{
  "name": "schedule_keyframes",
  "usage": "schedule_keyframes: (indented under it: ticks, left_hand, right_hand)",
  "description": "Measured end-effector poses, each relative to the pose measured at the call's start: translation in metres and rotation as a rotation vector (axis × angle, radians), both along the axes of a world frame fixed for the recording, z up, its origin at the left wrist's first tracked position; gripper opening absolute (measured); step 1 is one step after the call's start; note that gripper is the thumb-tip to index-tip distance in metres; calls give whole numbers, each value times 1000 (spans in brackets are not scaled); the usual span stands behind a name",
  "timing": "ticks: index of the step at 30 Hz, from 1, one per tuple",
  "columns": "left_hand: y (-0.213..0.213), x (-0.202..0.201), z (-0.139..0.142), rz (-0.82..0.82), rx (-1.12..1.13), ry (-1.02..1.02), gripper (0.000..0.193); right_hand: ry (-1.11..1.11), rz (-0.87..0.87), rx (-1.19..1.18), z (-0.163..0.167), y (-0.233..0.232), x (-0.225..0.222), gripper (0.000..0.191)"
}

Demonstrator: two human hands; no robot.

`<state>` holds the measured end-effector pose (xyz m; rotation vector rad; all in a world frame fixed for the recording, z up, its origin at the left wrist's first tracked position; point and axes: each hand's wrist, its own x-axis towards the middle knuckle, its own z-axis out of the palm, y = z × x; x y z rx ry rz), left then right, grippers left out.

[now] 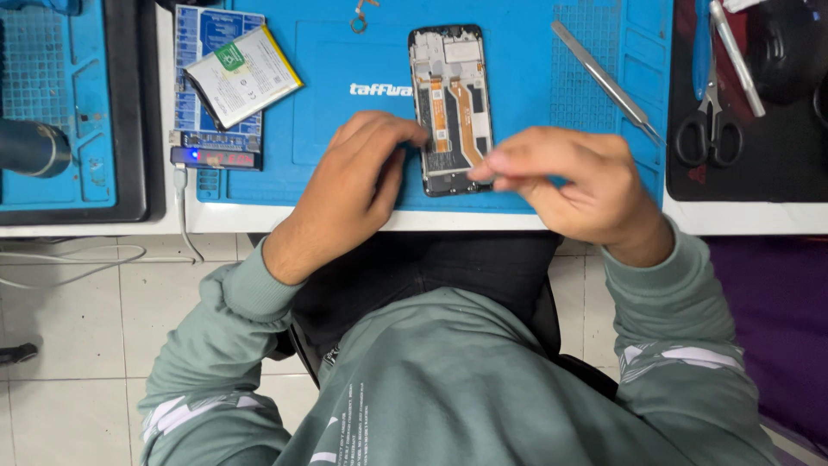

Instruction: The person works on a disassembled smartphone placed on a blue anti-static mat. They use tweezers and a screwdriver to manipulate internal components, remove screws, and adjust ribbon cables. The person then picks up the battery and places it back into the phone chassis.

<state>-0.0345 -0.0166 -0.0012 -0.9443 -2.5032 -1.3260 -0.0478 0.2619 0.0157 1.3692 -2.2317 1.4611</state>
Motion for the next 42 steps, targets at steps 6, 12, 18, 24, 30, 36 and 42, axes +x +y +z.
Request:
schedule_keyframes:
  ticks: [6, 12, 18, 24, 30, 36, 42]
  left_hand:
    - [-11, -11, -1, 34, -1, -24, 27]
    - [-14, -27, 4, 62, 23, -118, 22]
    - [-9, -51, 16, 91, 15, -182, 23]
    - [-16, -103, 49, 69, -69, -182, 24]
    - [-17, -185, 74, -20, -291, 60, 22]
    - [15, -268, 46, -89, -386, 241, 21]
    - [36, -294, 20, -130, -468, 293, 19]
  right_hand:
    - [75, -33, 35, -2, -4, -14, 47]
    - [74, -24, 78, -3, -15, -31, 56]
    - [10, 231, 28, 19, -14, -60, 52]
    - [139, 87, 75, 30, -22, -76, 48]
    - [-49, 193, 26, 28, -7, -88, 56]
    - [-55, 92, -2, 13, 4, -86, 60]
    - [-32, -28, -46, 2, 10, -86, 69]
